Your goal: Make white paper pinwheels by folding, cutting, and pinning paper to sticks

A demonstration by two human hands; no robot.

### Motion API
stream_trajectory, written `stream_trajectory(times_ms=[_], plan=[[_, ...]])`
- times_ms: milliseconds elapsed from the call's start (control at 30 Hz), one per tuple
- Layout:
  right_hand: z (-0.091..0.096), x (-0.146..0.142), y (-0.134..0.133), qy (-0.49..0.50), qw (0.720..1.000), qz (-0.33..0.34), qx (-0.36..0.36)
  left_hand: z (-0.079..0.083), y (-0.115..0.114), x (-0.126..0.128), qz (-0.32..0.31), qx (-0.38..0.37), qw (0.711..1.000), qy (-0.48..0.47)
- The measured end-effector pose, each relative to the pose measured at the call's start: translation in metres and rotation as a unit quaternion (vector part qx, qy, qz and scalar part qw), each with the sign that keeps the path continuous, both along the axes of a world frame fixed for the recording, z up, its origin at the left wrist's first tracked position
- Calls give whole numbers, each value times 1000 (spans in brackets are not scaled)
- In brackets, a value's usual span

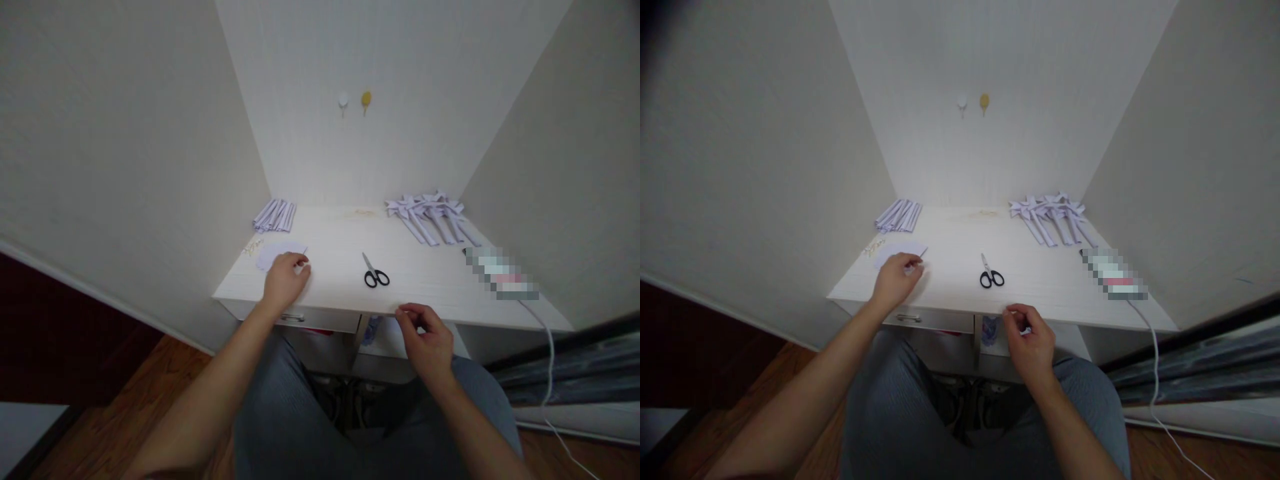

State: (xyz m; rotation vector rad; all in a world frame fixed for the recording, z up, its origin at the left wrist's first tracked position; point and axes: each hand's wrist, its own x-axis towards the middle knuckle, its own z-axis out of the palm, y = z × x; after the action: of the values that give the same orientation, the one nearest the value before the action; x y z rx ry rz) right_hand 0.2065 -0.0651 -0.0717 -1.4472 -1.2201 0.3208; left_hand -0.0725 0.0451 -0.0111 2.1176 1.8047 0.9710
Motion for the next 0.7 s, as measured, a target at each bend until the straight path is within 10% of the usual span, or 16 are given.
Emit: stream_trajectory(times_ms=[200,700], plan=[[10,-6,31,-26,999,27,3,19,70,-33,52,-102,985,130],[0,-3,55,-160,985,38,-46,26,90,-46,43,-224,955,188]])
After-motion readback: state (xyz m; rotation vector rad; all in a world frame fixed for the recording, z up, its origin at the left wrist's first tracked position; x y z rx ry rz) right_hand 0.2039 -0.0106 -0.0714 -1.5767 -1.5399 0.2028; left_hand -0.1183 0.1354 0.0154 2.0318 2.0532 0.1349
